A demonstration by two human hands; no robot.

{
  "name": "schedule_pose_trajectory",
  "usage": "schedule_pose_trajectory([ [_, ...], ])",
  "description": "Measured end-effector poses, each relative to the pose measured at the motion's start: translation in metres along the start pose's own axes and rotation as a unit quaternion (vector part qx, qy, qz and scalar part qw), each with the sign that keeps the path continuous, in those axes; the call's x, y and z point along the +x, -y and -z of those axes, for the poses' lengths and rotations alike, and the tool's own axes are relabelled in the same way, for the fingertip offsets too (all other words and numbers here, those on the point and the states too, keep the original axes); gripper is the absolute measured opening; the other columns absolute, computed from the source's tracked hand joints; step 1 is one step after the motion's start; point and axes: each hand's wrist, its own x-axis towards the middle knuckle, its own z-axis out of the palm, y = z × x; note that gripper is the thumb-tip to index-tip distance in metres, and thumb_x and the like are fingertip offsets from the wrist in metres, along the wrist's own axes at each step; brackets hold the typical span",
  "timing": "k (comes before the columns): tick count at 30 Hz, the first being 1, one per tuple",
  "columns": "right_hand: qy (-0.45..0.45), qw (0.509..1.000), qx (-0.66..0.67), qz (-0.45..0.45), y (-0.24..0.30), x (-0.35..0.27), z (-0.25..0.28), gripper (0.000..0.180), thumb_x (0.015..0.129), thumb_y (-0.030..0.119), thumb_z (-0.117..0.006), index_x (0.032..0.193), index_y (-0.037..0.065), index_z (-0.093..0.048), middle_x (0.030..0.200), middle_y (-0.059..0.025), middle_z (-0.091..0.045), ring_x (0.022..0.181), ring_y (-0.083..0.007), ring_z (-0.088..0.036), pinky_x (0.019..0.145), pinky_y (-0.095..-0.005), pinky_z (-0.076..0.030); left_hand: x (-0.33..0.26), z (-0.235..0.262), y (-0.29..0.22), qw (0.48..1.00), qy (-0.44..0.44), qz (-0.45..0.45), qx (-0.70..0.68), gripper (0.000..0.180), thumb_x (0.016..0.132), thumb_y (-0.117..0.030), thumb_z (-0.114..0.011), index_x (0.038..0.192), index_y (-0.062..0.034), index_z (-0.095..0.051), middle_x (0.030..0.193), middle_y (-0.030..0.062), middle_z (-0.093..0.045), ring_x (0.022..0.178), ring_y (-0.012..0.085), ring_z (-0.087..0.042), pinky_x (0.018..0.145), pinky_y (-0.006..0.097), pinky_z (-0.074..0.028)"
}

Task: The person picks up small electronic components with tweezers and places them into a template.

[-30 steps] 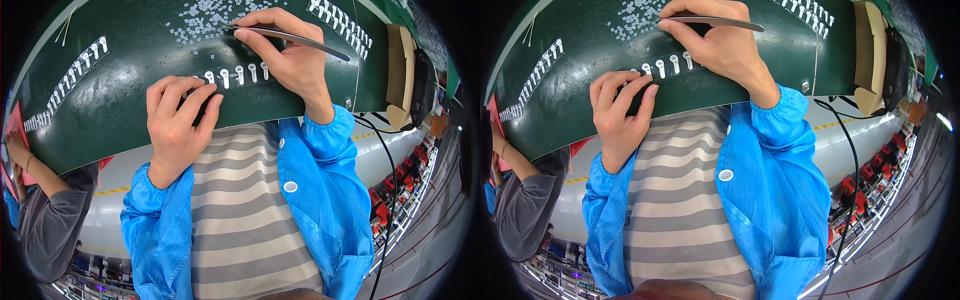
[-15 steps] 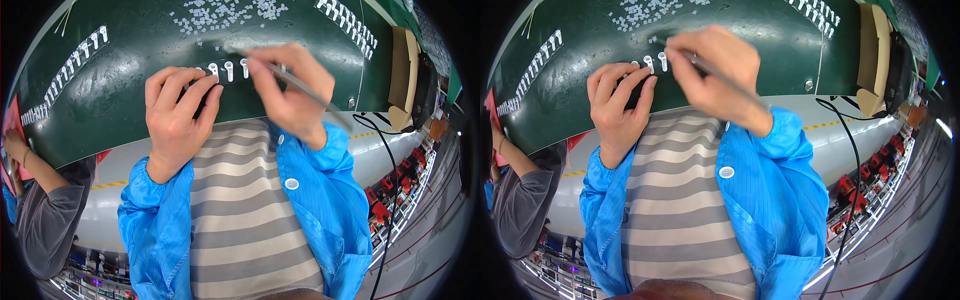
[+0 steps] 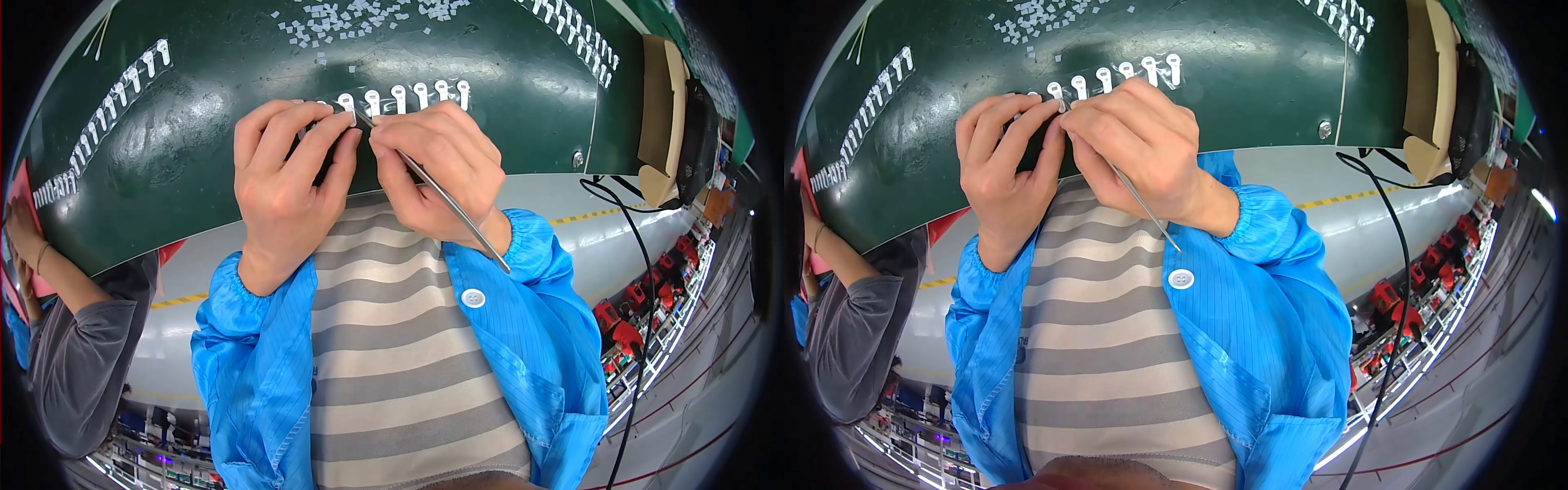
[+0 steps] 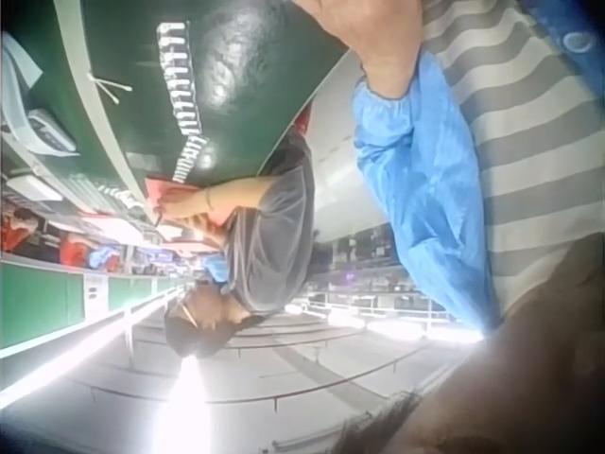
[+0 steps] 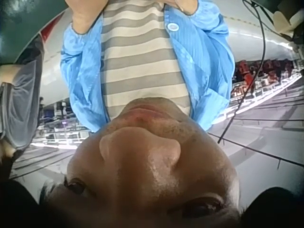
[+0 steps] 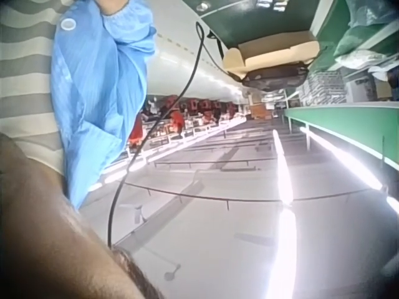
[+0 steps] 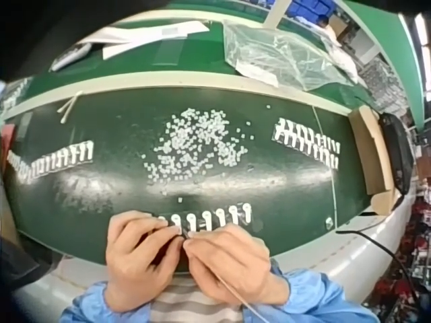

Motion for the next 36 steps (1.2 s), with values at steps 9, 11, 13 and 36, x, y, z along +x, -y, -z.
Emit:
schedule_pose_trajectory([
  [9,0.007,1.000,0.002,0.004,-0.001,0.003,0.001,0.022,0.072,-0.012,-0.078,0.091,-0.002,-0.074,0.086,-0.0137,-0.076,0.071,-0.0267,-0.071,0.062,-0.0325,-0.055,-0.001,-0.002,0.000,1.000,0.000,-0.011,0.015,0.025,0.076,-0.002,-0.085,0.100,-0.0080,-0.078,0.103,0.0038,-0.070,0.103,0.0277,-0.063,0.085,0.037,-0.053],
  [11,0.015,1.000,0.008,-0.009,-0.005,0.010,0.008,0.021,0.073,-0.012,-0.078,0.091,-0.002,-0.074,0.086,-0.0135,-0.076,0.070,-0.0256,-0.071,0.062,-0.0319,-0.055,-0.001,-0.003,0.000,1.000,0.000,-0.012,0.018,0.025,0.076,-0.002,-0.085,0.100,-0.0079,-0.078,0.104,0.0039,-0.070,0.103,0.0278,-0.063,0.086,0.037,-0.053],
  [13,0.029,0.999,0.019,-0.036,-0.013,0.021,0.018,0.019,0.075,-0.010,-0.079,0.092,-0.003,-0.075,0.086,-0.0130,-0.076,0.070,-0.0233,-0.070,0.062,-0.0308,-0.055,0.001,-0.003,0.000,1.000,0.007,-0.014,0.027,0.024,0.077,-0.003,-0.084,0.100,-0.0078,-0.077,0.104,0.0042,-0.070,0.104,0.0281,-0.063,0.086,0.038,-0.053],
  [36,0.095,0.994,0.054,-0.009,-0.039,0.041,0.029,0.017,0.080,-0.009,-0.081,0.095,-0.004,-0.076,0.092,-0.0159,-0.078,0.076,-0.0216,-0.072,0.064,-0.0283,-0.057,0.000,0.009,-0.001,0.999,-0.019,0.018,-0.027,0.020,0.075,-0.001,-0.086,0.091,-0.0063,-0.077,0.104,0.0056,-0.071,0.103,0.0293,-0.065,0.086,0.039,-0.054],
])
